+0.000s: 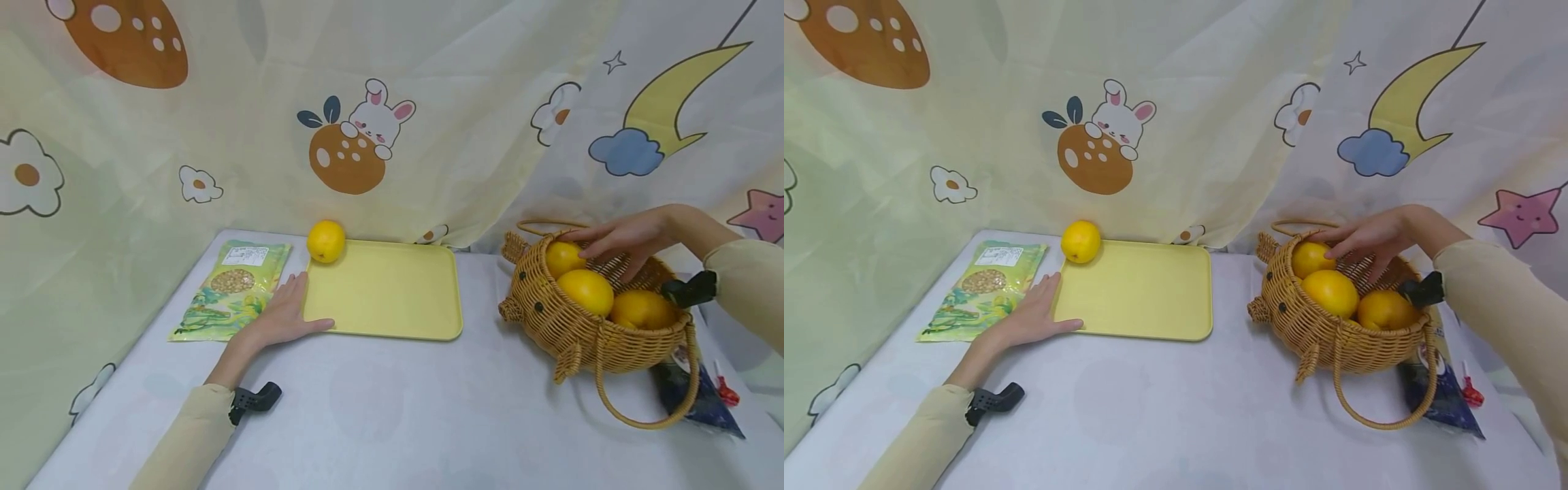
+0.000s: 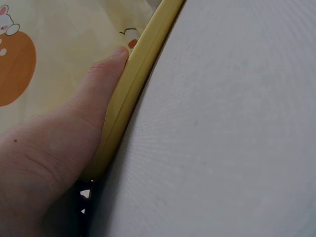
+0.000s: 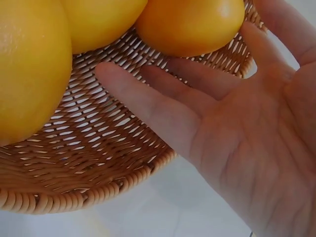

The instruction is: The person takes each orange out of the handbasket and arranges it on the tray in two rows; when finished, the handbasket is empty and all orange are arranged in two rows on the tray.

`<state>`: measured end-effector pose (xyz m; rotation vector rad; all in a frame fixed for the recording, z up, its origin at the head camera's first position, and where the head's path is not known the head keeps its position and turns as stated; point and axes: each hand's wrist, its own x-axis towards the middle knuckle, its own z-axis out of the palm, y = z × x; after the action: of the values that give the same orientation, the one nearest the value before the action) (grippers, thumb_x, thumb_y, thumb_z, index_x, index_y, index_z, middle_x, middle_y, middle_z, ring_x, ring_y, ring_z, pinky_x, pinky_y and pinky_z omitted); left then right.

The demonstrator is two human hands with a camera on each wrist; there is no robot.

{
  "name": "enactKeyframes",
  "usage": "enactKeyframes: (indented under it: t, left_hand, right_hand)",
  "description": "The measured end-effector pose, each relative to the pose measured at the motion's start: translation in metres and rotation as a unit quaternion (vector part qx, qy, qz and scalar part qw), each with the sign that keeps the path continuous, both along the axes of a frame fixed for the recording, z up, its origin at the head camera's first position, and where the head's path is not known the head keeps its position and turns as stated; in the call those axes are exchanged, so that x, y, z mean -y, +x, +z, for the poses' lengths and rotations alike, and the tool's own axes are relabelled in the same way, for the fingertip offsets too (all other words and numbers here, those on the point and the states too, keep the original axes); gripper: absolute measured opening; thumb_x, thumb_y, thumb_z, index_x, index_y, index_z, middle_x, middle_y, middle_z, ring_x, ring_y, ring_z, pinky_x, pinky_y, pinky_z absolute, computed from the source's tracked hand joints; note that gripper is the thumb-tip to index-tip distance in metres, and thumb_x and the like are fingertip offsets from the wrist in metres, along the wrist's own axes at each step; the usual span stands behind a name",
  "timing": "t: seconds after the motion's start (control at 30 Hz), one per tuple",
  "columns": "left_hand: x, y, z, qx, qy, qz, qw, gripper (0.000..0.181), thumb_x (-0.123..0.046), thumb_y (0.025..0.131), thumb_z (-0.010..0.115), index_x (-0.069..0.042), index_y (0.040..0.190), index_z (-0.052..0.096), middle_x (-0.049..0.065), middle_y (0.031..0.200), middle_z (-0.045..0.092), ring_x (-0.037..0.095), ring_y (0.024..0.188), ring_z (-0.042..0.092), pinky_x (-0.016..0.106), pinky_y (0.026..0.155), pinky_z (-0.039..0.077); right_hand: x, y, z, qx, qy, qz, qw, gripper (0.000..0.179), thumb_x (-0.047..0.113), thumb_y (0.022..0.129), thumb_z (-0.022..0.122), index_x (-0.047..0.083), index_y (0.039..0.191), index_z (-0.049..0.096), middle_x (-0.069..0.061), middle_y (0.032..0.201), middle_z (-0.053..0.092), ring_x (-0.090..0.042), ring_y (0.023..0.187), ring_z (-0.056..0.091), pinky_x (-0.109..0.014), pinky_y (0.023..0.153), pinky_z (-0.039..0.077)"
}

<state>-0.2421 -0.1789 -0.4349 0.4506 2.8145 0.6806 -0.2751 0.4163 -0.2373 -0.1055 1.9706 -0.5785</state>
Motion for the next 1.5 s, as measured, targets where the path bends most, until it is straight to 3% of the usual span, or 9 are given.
enactKeyframes:
  t: [0.5,0.7,1.03,1.3,1.5]
  left_hand:
    - [-0.002,-0.001,0.000,0.004,-0.010,0.001,0.9999,0.130,-0.081,0.073,0.057,0.001,0.154,-0.005,0.021,0.163,-0.005,0.040,0.151,-0.002,0.057,0.123,0.004]
    - [-0.001,-0.002,0.000,0.000,-0.006,0.000,1.0000,0.130,-0.081,0.073,0.057,0.000,0.154,-0.004,0.021,0.163,-0.004,0.040,0.151,-0.002,0.057,0.123,0.005]
    - [-0.002,-0.001,-0.002,0.001,-0.009,0.000,1.0000,0.130,-0.081,0.074,0.057,0.001,0.154,-0.004,0.021,0.163,-0.004,0.040,0.151,-0.002,0.057,0.123,0.004]
    - [-0.001,0.000,0.000,0.000,-0.007,0.002,1.0000,0.129,-0.080,0.074,0.057,0.001,0.154,-0.005,0.022,0.163,-0.004,0.040,0.151,-0.003,0.057,0.123,0.003]
    - [-0.001,-0.001,-0.001,-0.003,-0.005,0.000,1.0000,0.129,-0.079,0.075,0.058,0.002,0.154,-0.005,0.023,0.163,-0.004,0.041,0.151,-0.002,0.057,0.123,0.004]
  right_hand:
    - [0.003,-0.001,-0.005,0.016,-0.015,0.006,0.9997,0.080,0.035,0.103,0.043,0.023,0.154,-0.018,-0.024,0.156,-0.029,-0.057,0.142,-0.007,-0.058,0.107,0.043]
    - [0.009,-0.003,-0.009,0.012,-0.016,0.003,0.9998,0.079,0.036,0.103,0.043,0.020,0.155,-0.016,-0.024,0.157,-0.025,-0.055,0.143,0.000,-0.053,0.108,0.043]
    - [0.019,-0.006,-0.016,0.033,-0.009,-0.015,0.9993,0.083,0.037,0.103,0.044,0.016,0.153,-0.019,-0.030,0.157,-0.018,-0.054,0.145,0.002,-0.056,0.112,0.038]
    - [0.024,-0.006,-0.007,0.027,0.030,-0.003,0.9992,0.086,0.039,0.100,0.049,0.016,0.155,-0.013,-0.034,0.156,-0.003,-0.052,0.138,0.030,-0.050,0.099,0.052]
    - [0.027,-0.004,0.005,0.042,0.041,0.012,0.9982,0.083,0.036,0.099,0.053,0.017,0.157,-0.005,-0.035,0.155,-0.002,-0.032,0.121,0.051,-0.046,0.090,0.057]
